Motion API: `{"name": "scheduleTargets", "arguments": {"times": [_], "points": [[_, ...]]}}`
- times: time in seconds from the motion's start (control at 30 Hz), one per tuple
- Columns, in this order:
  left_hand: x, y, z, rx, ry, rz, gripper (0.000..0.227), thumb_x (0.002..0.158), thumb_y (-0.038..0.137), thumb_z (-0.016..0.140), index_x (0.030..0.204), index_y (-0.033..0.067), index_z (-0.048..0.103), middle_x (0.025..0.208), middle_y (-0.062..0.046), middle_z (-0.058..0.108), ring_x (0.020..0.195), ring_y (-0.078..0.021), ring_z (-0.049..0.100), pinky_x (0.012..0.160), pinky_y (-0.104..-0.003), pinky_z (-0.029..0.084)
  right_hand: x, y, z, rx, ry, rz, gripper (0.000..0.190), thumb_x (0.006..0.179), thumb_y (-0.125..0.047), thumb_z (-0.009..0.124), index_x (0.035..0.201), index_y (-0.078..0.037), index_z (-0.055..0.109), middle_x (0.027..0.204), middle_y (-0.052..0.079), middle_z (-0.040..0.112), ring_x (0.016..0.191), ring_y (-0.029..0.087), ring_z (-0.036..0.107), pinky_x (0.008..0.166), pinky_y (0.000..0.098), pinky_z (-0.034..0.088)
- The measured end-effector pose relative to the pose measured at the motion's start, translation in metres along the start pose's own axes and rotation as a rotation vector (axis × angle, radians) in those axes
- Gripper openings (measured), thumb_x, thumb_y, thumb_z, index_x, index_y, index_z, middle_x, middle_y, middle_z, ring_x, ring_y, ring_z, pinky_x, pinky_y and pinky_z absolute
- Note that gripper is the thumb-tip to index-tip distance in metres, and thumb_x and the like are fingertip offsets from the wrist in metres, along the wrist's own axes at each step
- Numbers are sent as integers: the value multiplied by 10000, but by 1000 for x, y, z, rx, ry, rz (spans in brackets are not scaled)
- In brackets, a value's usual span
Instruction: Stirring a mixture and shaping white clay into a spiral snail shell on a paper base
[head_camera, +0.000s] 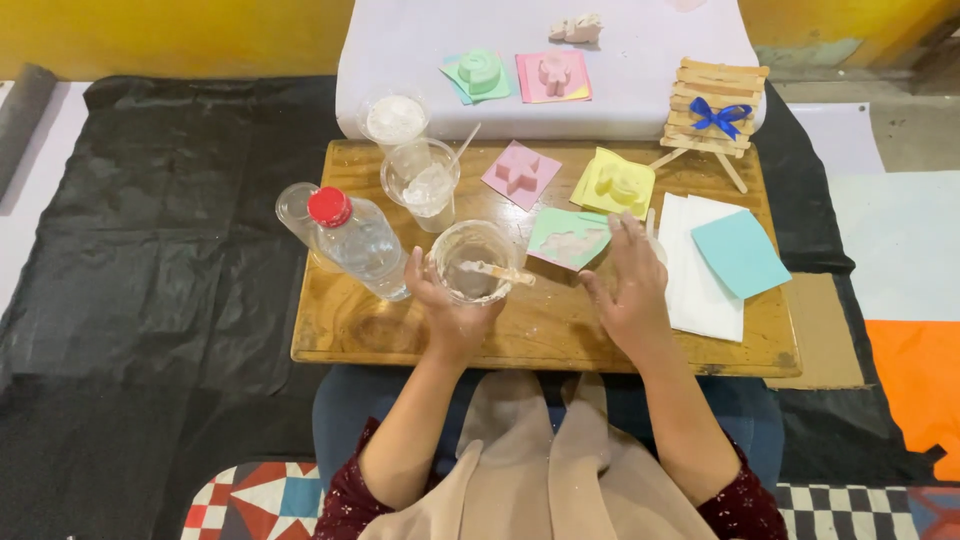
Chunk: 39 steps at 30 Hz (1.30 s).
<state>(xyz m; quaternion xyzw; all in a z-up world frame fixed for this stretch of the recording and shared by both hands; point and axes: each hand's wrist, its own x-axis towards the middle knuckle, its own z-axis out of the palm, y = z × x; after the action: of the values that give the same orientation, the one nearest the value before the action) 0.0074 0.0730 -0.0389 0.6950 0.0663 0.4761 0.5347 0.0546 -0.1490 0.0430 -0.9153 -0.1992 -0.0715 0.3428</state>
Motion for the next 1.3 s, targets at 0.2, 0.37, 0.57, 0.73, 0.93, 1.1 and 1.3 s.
{"name": "scheduleTargets", "arguments": {"times": [0.2,0.37,0.57,0.73,0.93,1.1,1.3], "points": [[-2,-2,-13,6,-27,13,1337,500,126,1042,1500,-32,169,1234,-359,520,1109,-460,601,1003,-578,461,-10,-23,8,445,105,207,865,1049,-188,543,1613,-84,-105,1559,394,135,1195,531,575,935,615,543],[-4,-7,-5,27,16,3,1305,528,93,1026,1493,-22,155,1242,-354,489,1142,-451,581,1031,-576,445,-3,-24,31,413,94,148,939,1030,-225,594,1600,-98,-141,1619,373,-10,1299,571,485,1036,658,476],[0,2,-7,50,-5,-33,1294,558,67,1007,1494,-25,118,1286,-392,446,1192,-500,543,1061,-599,415,-3,-49,27,211,147,-20,703,989,-168,574,1574,-119,187,1632,292,69,1428,480,368,1136,599,360],[-12,-21,-8,-142,-13,-151,1576,290,81,1053,1526,54,74,1386,-369,406,1302,-433,480,1211,-501,303,13,-72,25,191,72,-289,626,870,-17,456,1456,-201,580,1632,209,232,1503,451,239,1200,631,175],[0,-10,-16,33,-14,-118,1417,482,127,1048,1575,151,146,1373,-321,396,1275,-402,503,1127,-519,392,36,-51,57,226,-7,-456,621,706,-16,465,1187,-292,743,1656,88,287,1514,391,215,1133,629,187],[2,-6,-16,-94,0,-228,1384,479,165,1048,1561,148,185,1363,-254,452,1241,-348,524,1104,-521,410,30,-44,52,37,137,-520,634,696,-57,505,1185,-382,743,1648,67,338,1515,354,238,1106,533,200],[-5,-16,-8,-166,65,-121,1363,460,92,1049,1560,147,246,1386,-219,455,1214,-293,522,1077,-509,423,24,-42,34,74,45,-464,583,688,-20,532,1117,-335,769,1649,77,328,1523,382,191,1128,646,125]]}}
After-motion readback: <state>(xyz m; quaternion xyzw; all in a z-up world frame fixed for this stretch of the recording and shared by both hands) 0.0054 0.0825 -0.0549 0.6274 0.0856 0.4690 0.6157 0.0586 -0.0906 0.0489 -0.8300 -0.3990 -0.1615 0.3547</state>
